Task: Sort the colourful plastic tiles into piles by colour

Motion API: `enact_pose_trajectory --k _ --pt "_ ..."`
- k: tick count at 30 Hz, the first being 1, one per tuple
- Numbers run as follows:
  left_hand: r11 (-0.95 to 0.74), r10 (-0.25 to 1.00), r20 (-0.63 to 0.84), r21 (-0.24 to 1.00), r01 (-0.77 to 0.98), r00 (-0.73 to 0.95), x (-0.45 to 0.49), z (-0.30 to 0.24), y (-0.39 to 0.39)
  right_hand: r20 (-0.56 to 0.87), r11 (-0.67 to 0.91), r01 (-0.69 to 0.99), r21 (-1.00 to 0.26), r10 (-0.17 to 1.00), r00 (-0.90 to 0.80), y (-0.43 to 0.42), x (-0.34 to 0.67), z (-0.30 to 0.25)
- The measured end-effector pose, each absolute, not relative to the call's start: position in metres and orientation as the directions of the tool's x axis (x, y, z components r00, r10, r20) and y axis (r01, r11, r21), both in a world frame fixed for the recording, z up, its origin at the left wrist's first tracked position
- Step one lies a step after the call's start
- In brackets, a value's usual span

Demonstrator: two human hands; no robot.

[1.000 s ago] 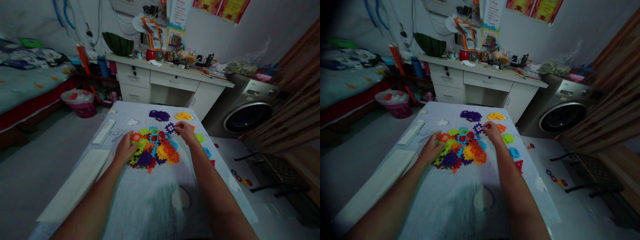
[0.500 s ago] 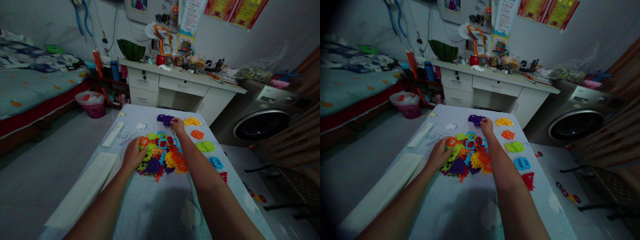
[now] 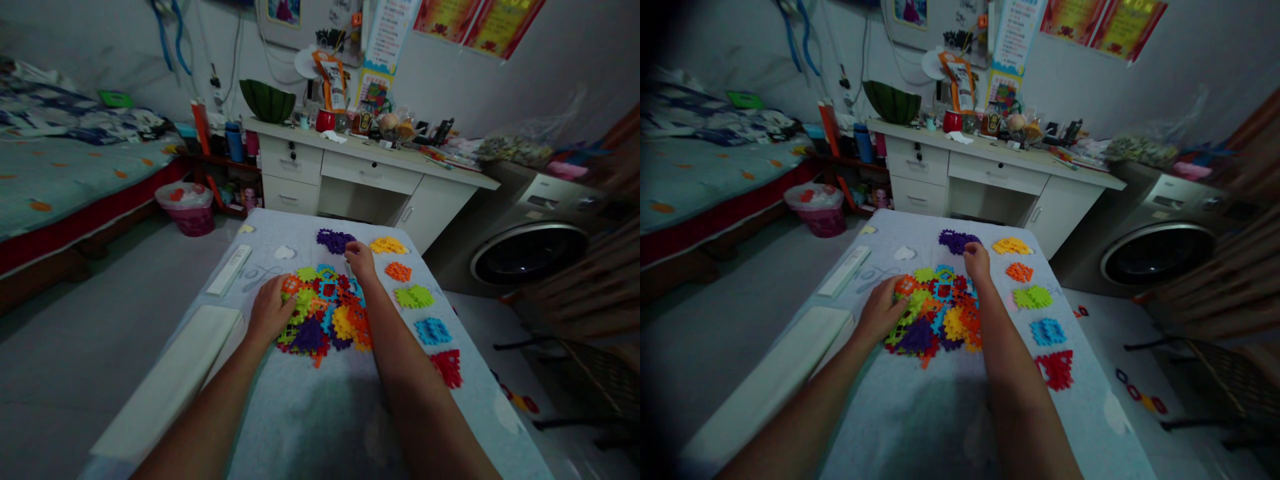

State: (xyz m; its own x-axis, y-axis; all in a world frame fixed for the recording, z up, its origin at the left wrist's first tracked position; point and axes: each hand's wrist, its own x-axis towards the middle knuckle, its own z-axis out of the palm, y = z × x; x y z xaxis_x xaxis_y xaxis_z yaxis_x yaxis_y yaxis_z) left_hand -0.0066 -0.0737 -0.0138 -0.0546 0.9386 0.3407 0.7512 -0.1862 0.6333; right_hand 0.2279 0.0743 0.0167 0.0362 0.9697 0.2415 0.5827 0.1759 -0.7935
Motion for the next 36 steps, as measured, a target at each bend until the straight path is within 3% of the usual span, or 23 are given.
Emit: enact_pose_trajectory --k 6,12,16,24,31,36 --pt "-0.181 0.94 0.338 0.627 0.758 -0.054 -0.006 -0.014 -0.073 0.088 0.263 0.74 -0.619 0.959 -0.268 0.045 0.22 0.019" --pt "-0.19 0.934 0.354 0.618 0.763 -0.053 -0.006 -0.014 -0.074 0.104 0.339 0.798 -0.498 0.937 -0.333 0.036 0.211 0.019" --pt "-0.205 0.931 0.363 0.613 0.763 -0.042 -0.006 -0.014 -0.074 0.16 0.359 0.767 -0.532 0.932 -0.325 0.036 0.213 0.024" --pt "-0.187 0.934 0.353 0.61 0.77 -0.052 -0.006 -0.014 -0.073 0.12 0.262 0.61 -0.747 0.957 -0.265 0.031 0.218 0.041" --pt "-0.207 0.932 0.36 0.596 0.776 -0.028 -0.008 -0.016 -0.071 0.228 0.315 0.549 -0.774 0.948 -0.222 0.018 0.237 0.058" --pt "-0.198 0.934 0.357 0.598 0.777 -0.036 -0.008 -0.018 -0.07 0.202 0.252 0.575 -0.779 0.968 -0.151 -0.009 0.292 0.075"
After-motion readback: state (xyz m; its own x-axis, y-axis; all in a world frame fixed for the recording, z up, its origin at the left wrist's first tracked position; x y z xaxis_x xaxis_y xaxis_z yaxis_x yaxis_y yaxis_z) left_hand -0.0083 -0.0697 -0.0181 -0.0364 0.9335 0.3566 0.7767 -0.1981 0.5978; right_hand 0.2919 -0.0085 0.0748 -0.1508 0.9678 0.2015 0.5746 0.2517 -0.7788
